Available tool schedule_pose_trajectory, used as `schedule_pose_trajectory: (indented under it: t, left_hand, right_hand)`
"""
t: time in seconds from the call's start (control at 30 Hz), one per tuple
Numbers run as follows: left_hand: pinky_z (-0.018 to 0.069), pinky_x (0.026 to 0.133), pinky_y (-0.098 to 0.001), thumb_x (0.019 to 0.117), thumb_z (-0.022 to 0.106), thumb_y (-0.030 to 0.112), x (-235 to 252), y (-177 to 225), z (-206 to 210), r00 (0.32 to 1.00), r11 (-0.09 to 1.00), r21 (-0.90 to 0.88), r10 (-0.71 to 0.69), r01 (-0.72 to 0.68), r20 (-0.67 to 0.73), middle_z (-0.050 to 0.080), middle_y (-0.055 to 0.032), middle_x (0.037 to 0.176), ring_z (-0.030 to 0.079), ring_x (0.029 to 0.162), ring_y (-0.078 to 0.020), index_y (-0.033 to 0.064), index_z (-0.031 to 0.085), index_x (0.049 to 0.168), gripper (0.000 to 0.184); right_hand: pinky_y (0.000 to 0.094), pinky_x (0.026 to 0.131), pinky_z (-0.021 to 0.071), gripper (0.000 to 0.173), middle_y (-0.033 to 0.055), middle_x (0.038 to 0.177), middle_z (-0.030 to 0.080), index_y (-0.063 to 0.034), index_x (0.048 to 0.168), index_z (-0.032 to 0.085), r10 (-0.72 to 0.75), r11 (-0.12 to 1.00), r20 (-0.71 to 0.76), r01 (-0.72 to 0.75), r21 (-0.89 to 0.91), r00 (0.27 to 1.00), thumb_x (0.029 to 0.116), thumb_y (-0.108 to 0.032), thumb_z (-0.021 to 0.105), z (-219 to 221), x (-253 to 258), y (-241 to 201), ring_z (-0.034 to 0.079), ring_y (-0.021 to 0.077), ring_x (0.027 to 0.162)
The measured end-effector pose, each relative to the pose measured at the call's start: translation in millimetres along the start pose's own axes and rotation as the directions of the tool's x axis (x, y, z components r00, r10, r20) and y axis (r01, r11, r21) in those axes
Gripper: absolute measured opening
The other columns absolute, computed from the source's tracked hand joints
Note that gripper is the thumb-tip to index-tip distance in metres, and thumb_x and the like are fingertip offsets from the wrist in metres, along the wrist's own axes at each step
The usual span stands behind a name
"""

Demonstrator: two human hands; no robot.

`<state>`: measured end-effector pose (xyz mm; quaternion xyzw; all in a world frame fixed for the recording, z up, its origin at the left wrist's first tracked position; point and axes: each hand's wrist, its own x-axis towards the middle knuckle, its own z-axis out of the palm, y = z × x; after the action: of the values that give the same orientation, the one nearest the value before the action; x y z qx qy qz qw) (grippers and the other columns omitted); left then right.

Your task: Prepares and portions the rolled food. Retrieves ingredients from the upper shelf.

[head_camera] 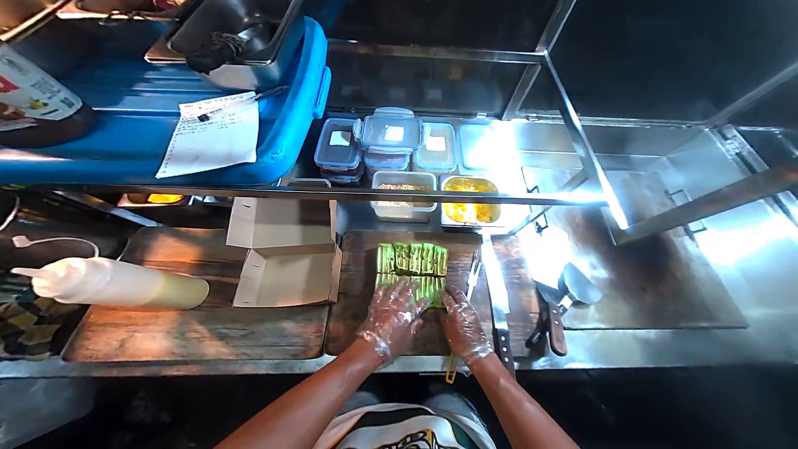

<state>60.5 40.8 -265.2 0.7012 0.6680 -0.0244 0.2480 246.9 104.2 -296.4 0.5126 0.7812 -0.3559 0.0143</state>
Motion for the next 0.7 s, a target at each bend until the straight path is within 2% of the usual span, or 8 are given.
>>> schedule_pose_trajectory:
  t: [0.07,0.17,0.27,0.33,0.4,0.53,0.63,0.7]
  left_hand:
    - [0.0230,0.121,-0.0617,0.1038,0.051,0.042,12,2,2,0.997,0.999,0.036,-0.037,0.035,0.060,0.045,-0.0057,0.159,0.033,0.151,-0.0312,0.0329,0.063,0.140,0.039]
    - [0.0267,0.121,-0.0576,0.1033,0.052,0.039,13,0,5,0.999,0.999,0.043,-0.026,0.024,0.034,0.052,-0.0060,0.154,0.041,0.147,-0.0287,0.0281,0.061,0.143,0.042]
    - [0.0280,0.121,-0.0556,0.1019,0.054,0.034,11,-3,8,0.999,0.998,0.064,-0.031,0.030,0.020,0.054,-0.0047,0.151,0.045,0.144,-0.0272,0.0260,0.061,0.143,0.042]
    - [0.0282,0.120,-0.0548,0.1034,0.051,0.034,12,-5,12,0.999,0.996,0.086,-0.031,0.029,0.022,0.054,-0.0024,0.152,0.045,0.144,-0.0260,0.0267,0.061,0.142,0.041]
    - [0.0271,0.121,-0.0555,0.1057,0.047,0.037,12,-7,12,0.998,0.995,0.091,-0.037,0.034,0.040,0.053,-0.0011,0.153,0.043,0.145,-0.0254,0.0267,0.061,0.142,0.040]
    - [0.0290,0.120,-0.0547,0.1058,0.046,0.039,12,-8,12,0.998,0.995,0.091,-0.052,0.047,0.044,0.054,-0.0005,0.152,0.044,0.145,-0.0244,0.0263,0.062,0.142,0.041]
    - [0.0281,0.121,-0.0532,0.1040,0.050,0.032,13,-5,11,0.996,0.995,0.077,-0.068,0.064,0.052,0.053,-0.0030,0.153,0.043,0.145,-0.0248,0.0214,0.057,0.146,0.044]
    - [0.0290,0.121,-0.0515,0.1022,0.055,0.033,8,-6,5,0.996,0.996,0.048,-0.078,0.077,0.030,0.051,-0.0035,0.155,0.043,0.145,-0.0247,0.0216,0.055,0.148,0.047]
  right_hand:
    - [0.0399,0.116,0.0430,0.044,0.0160,0.154,0.050,-0.0105,0.146,0.058,0.026,0.999,0.015,-0.026,-0.022,1.000,0.1025,-0.015,0.053,-2,1,2,0.053,0.0270,0.139]
    - [0.0417,0.115,0.0441,0.046,0.0170,0.155,0.048,-0.0135,0.146,0.057,-0.014,0.999,0.046,0.016,-0.039,0.999,0.1014,-0.021,0.057,-3,-3,3,0.052,0.0280,0.139]
    - [0.0463,0.117,0.0420,0.049,0.0156,0.167,0.030,-0.0259,0.148,0.056,-0.061,0.990,0.043,0.066,-0.122,0.997,0.0993,-0.031,0.060,4,-4,-8,0.039,0.0301,0.149]
    - [0.0459,0.119,0.0399,0.046,0.0119,0.170,0.023,-0.0262,0.147,0.057,-0.043,0.984,0.067,0.054,-0.171,0.997,0.1009,-0.029,0.057,7,1,-17,0.031,0.0286,0.154]
    - [0.0448,0.114,0.0449,0.043,0.0095,0.169,0.026,-0.0222,0.145,0.060,-0.009,0.984,0.058,0.020,-0.178,0.998,0.1026,-0.024,0.054,8,3,-19,0.038,0.0277,0.150]
    - [0.0433,0.113,0.0466,0.040,0.0122,0.165,0.036,-0.0156,0.140,0.064,-0.017,0.991,-0.009,0.016,-0.132,1.000,0.1023,-0.020,0.052,14,3,-8,0.046,0.0275,0.145]
    - [0.0426,0.113,0.0463,0.039,0.0130,0.165,0.035,-0.0148,0.141,0.063,-0.043,0.989,0.042,0.048,-0.137,0.998,0.1040,-0.022,0.051,12,4,-18,0.046,0.0281,0.145]
    - [0.0426,0.115,0.0444,0.043,0.0136,0.166,0.032,-0.0169,0.145,0.059,-0.061,0.988,0.029,0.065,-0.141,0.998,0.1031,-0.022,0.052,10,1,-18,0.042,0.0283,0.148]
